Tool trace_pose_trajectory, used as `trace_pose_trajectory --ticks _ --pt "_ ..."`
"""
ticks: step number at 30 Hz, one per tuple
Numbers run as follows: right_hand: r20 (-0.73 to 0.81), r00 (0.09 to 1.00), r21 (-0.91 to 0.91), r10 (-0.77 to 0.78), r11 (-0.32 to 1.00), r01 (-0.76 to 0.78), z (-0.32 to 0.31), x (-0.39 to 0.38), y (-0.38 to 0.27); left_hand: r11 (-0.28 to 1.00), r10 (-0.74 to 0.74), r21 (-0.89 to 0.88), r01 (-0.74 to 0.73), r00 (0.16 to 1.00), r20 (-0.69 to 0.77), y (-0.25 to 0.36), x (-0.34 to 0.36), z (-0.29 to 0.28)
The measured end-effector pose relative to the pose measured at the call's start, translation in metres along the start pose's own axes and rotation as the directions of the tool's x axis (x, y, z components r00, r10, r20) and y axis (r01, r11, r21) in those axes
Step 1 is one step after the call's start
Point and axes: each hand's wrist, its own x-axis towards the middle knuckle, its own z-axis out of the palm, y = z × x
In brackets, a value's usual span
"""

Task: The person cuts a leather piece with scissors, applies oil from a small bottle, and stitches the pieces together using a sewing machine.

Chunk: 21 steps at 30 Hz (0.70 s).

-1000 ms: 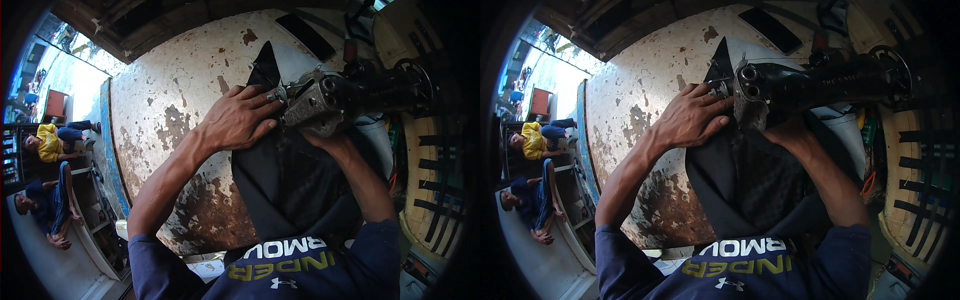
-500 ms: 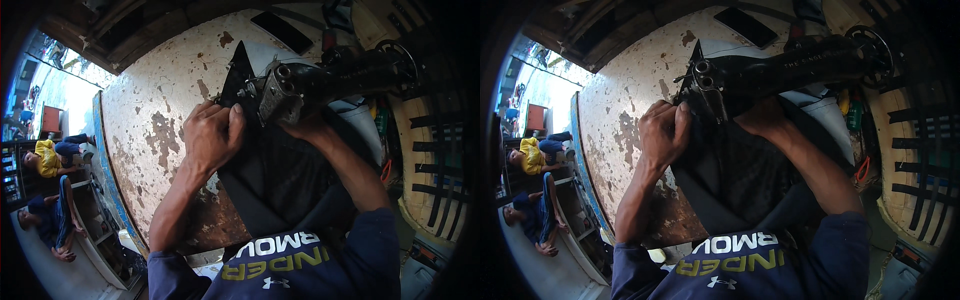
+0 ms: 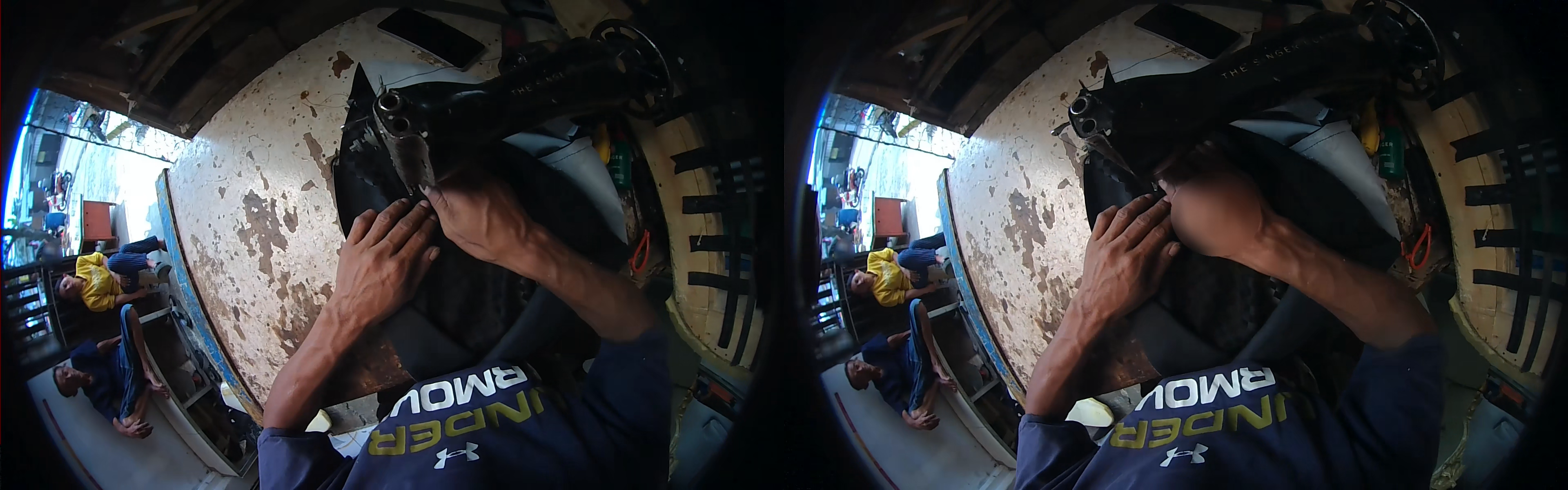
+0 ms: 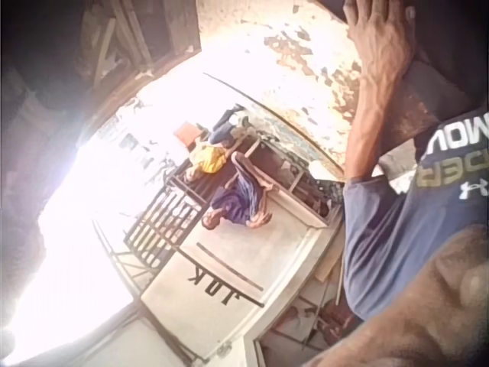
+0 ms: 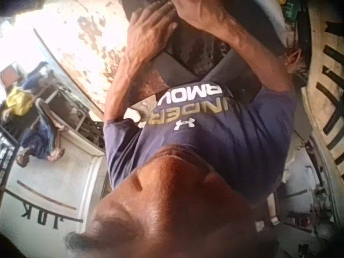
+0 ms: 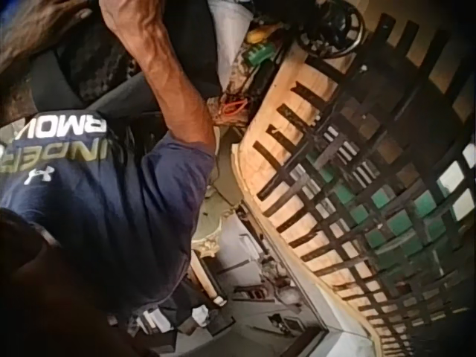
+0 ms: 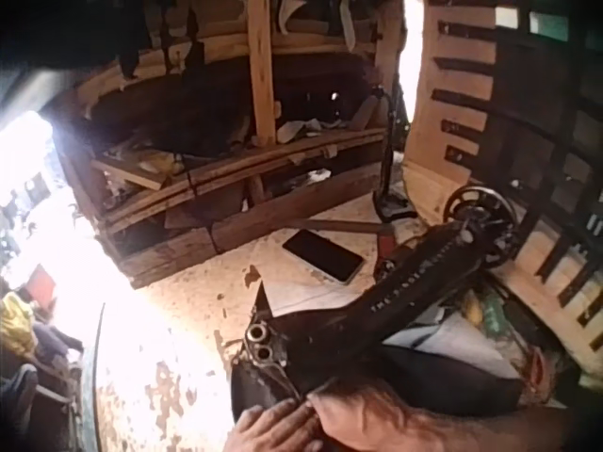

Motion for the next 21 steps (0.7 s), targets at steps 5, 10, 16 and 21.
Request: trace_pose_trajectory --ticks 5,10,16,21 --pt "-0.087 0.987 -0.061 -0.132 0.990 0.127 0.010 -0.006 0.039 0.999 -0.037 -0.002 0.038 0.995 0.092 0.008 -0.008 0.002" --pt "-0.075 0.984 -0.073 -0.164 0.985 0.159 0.012 -0.010 0.040 0.997 -0.081 0.028 0.078 0.989 0.123 0.013 -0.012 -0.002" --pt "-0.078 0.978 -0.102 -0.192 0.978 0.184 0.016 -0.009 0.041 0.996 -0.084 0.029 0.081 0.984 0.157 0.011 -0.014 -0.005" --pt "-0.055 0.987 -0.065 -0.148 0.987 0.144 0.013 -0.009 0.040 0.995 -0.096 0.023 0.094 0.982 0.164 0.009 -0.013 -0.007"
